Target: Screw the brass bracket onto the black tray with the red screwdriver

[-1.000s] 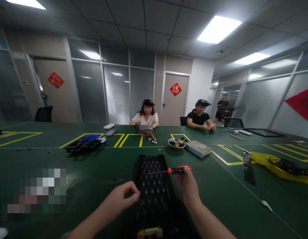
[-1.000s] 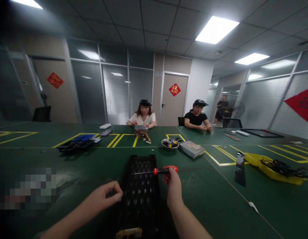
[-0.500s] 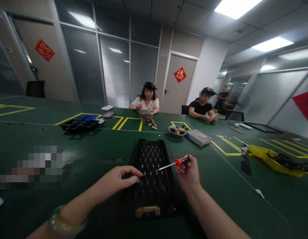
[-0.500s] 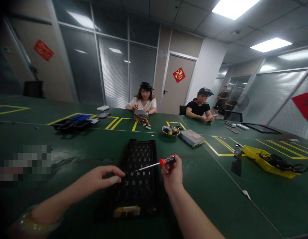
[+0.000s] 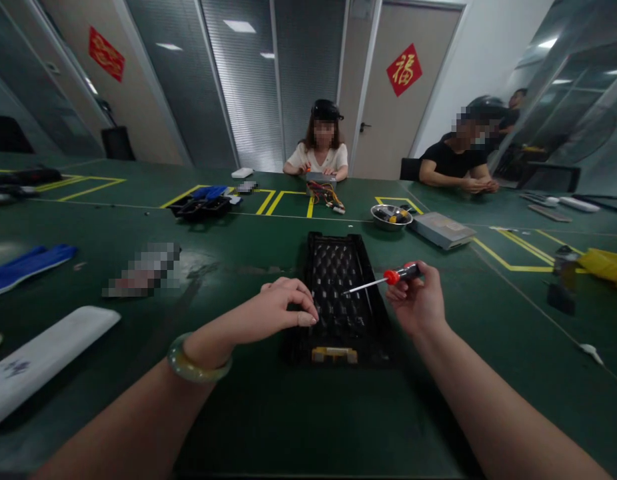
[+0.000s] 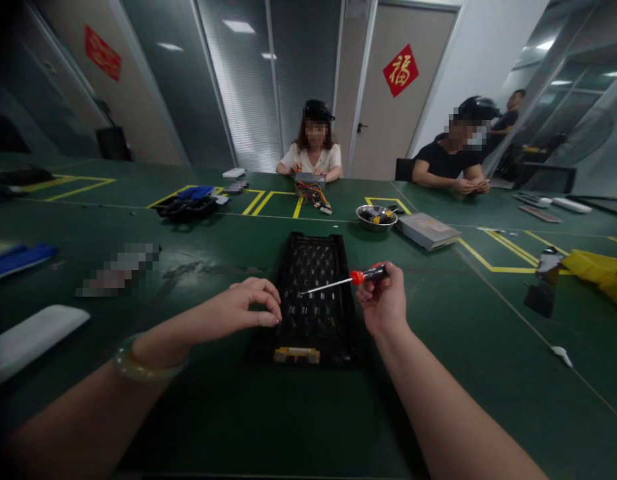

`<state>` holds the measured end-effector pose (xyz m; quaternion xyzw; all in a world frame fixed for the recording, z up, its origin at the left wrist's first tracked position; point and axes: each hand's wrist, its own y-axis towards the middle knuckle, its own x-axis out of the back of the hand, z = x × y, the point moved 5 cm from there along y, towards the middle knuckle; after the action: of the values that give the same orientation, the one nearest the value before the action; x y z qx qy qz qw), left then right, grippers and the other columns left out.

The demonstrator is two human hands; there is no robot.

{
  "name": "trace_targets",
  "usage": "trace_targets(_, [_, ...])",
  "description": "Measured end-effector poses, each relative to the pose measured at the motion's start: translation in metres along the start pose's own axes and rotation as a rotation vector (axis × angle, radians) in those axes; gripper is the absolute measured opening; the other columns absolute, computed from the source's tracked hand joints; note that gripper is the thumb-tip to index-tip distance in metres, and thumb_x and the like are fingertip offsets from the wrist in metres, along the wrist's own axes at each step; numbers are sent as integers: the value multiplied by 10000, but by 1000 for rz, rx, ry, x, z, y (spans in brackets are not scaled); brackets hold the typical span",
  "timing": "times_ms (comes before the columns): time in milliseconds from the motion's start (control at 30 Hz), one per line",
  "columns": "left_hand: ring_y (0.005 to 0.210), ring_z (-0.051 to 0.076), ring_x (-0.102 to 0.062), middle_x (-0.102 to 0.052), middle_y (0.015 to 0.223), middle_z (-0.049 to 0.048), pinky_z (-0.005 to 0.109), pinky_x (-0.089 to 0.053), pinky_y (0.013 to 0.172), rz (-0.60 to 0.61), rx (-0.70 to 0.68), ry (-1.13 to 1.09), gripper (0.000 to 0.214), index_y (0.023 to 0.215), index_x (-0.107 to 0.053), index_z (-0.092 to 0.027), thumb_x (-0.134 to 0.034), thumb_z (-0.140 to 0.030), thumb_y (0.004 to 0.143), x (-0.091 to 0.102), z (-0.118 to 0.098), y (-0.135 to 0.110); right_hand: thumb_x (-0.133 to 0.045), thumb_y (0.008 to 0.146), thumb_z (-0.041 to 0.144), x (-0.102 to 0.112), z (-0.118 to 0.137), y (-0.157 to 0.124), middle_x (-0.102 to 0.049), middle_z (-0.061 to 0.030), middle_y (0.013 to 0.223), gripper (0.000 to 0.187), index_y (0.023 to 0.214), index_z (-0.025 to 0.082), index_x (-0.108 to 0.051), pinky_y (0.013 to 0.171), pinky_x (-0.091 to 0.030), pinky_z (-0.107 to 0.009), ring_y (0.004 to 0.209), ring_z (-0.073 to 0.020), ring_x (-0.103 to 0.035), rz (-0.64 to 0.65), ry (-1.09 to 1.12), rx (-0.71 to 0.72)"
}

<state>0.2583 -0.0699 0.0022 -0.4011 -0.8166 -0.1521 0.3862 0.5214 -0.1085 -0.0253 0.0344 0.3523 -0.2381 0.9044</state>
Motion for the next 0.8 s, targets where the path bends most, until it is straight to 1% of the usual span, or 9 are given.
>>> trace_targets(67, [1247, 274, -445, -605, 1237, -12, 488, -263, 1088, 26, 23, 111, 177, 908, -755, -343, -618, -448, 870, -1, -3, -4, -594, 777, 430, -2, 1, -2, -391, 68, 458, 267, 673, 218, -470, 377, -279, -184, 386, -77, -325, 13, -30, 27])
trace_targets(133, [1318, 300, -365, -556, 1331, -18, 531, -228, 1096, 69, 49, 161, 175, 918, -754, -363, -615, -457, 872, -4, -6, -7, -585, 785, 441, -5, 2, -3, -390, 63, 453, 282, 659, 214, -475, 376, -284, -185, 389, -78, -327, 37, -66, 43])
trace_targets(233, [1422, 332, -214, -428, 1492, -39, 579, -166, 1109, 128, 77, 199, 169, 909, -756, -372, -620, -461, 864, -11, -10, -11, -572, 794, 456, -10, 3, -6, -379, 60, 456, 300, 646, 210, -485, 373, -278, -185, 397, -79, -319, 71, -117, 66])
trace_targets(333, [1468, 346, -102, -294, 1582, -48, 606, -134, 1108, 141, 135, 229, 165, 915, -759, -382, -623, -453, 853, -17, -10, -12, -561, 798, 457, -14, 4, -8, -367, 58, 461, 309, 633, 208, -485, 371, -266, -190, 408, -83, -313, 94, -161, 114])
trace_targets(433, [1476, 342, -89, -269, 1595, -50, 605, -138, 1107, 117, 182, 259, 162, 898, -764, -382, -629, -450, 839, -21, -9, -11, -567, 791, 467, -17, 3, -10, -377, 52, 462, 319, 626, 205, -493, 375, -259, -193, 418, -87, -324, 104, -208, 151])
trace_targets(567, [1471, 340, -126, -304, 1582, -44, 602, -147, 1108, 62, 209, 287, 173, 859, -766, -361, -637, -471, 823, -25, -8, -9, -600, 762, 488, -16, 2, -13, -440, 37, 500, 320, 648, 198, -531, 387, -273, -197, 441, -91, -356, 51, -264, 182])
trace_targets(667, [1465, 337, -147, -317, 1577, -36, 609, -160, 1101, 28, 219, 301, 193, 860, -756, -341, -622, -477, 831, -27, -6, -8, -609, 768, 495, -16, 1, -15, -475, 30, 543, 319, 679, 192, -561, 396, -273, -206, 453, -93, -365, 48, -301, 205])
trace_targets(733, [1464, 335, -151, -315, 1577, -41, 611, -156, 1103, 26, 218, 309, 190, 861, -752, -336, -617, -467, 835, -27, -5, -8, -608, 781, 492, -17, 1, -15, -507, 23, 587, 315, 697, 191, -572, 402, -272, -214, 460, -92, -371, 59, -311, 228])
trace_targets(800, [1464, 335, -148, -299, 1584, -45, 610, -151, 1106, 49, 209, 306, 204, 869, -751, -340, -612, -485, 837, -27, -5, -8, -603, 796, 481, -17, 2, -16, -536, 15, 635, 303, 707, 193, -576, 408, -270, -225, 467, -93, -378, 74, -314, 250])
